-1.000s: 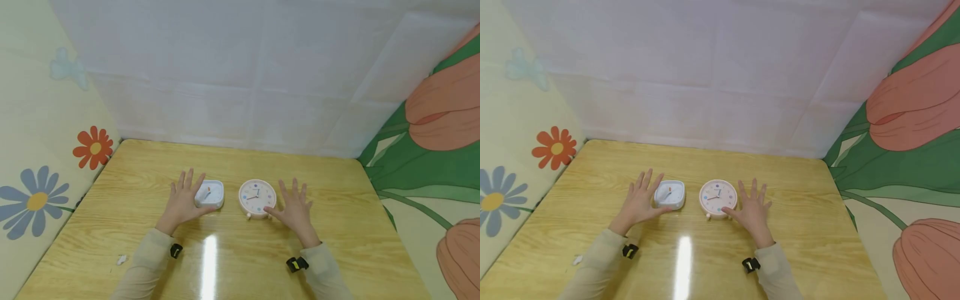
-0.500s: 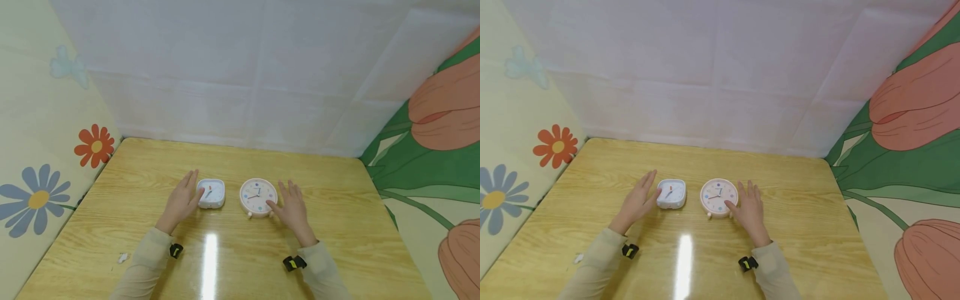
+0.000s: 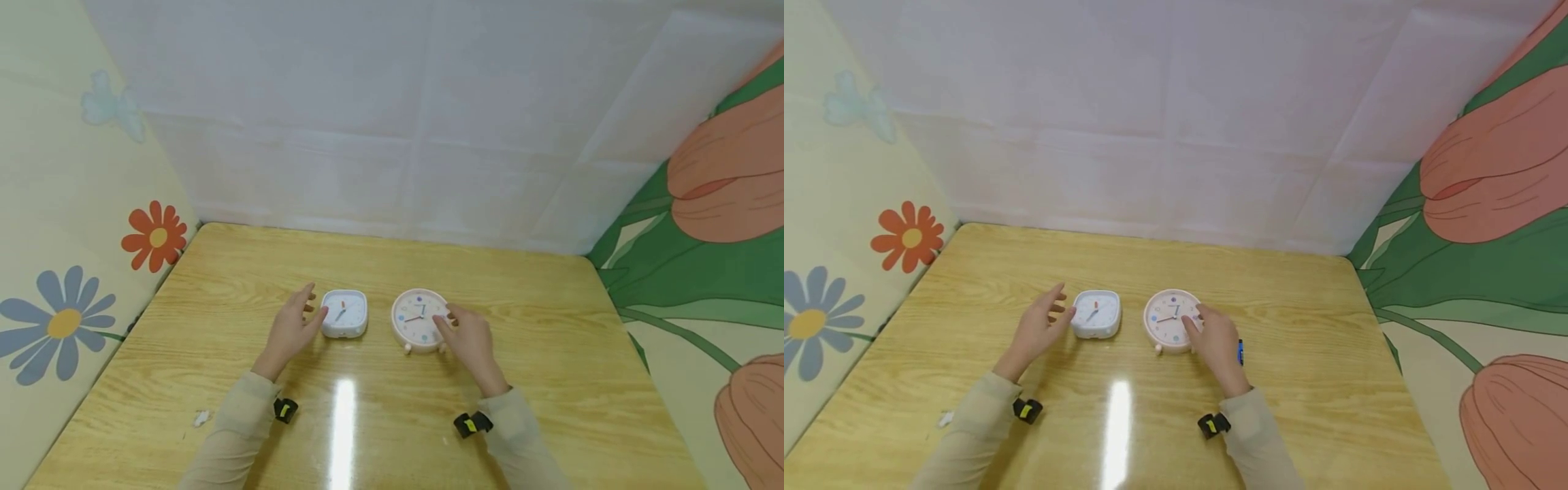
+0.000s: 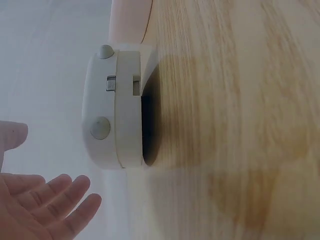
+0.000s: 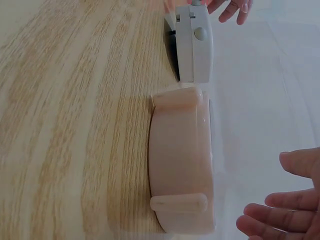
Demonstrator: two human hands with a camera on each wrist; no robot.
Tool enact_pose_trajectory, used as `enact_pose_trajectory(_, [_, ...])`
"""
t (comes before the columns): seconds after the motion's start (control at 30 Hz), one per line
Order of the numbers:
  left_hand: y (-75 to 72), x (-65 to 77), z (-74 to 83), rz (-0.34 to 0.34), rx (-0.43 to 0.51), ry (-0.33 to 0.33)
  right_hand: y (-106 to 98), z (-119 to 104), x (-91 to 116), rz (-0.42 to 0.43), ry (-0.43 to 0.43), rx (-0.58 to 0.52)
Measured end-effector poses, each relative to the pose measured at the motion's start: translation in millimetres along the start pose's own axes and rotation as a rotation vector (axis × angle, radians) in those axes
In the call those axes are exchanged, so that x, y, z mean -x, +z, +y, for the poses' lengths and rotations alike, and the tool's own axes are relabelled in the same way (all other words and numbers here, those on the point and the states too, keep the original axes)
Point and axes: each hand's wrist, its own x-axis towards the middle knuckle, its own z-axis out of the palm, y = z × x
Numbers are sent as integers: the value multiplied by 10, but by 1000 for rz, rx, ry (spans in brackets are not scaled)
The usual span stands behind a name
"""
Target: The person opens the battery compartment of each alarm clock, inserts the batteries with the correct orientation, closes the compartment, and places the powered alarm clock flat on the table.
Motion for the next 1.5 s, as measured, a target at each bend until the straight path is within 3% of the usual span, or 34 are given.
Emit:
enact_pose_trajectory(0.17, [11,-21,-60,-48,129,-113,23,-9,-2,-8,-4,-10])
enact_pose_trajectory(0.5, [27,-78,-158,-165,381,-429,22,-32,6,-16,-2,-26])
enact_pose_trajectory(0.77, [57,-132,-185,-217,551,-577,19,-47,11,-32,3,-24])
enact_pose_trajectory(1.0, [128,-174,-181,-246,585,-639,69,-72,-26,-71,33,-23])
enact_pose_trajectory(1.27, [158,-205,-188,-249,514,-652,131,-142,-67,-97,18,-50])
enact_pose_trajectory(1.5, [184,-204,-202,-236,544,-655,244,-228,-127,-82,-29,-106])
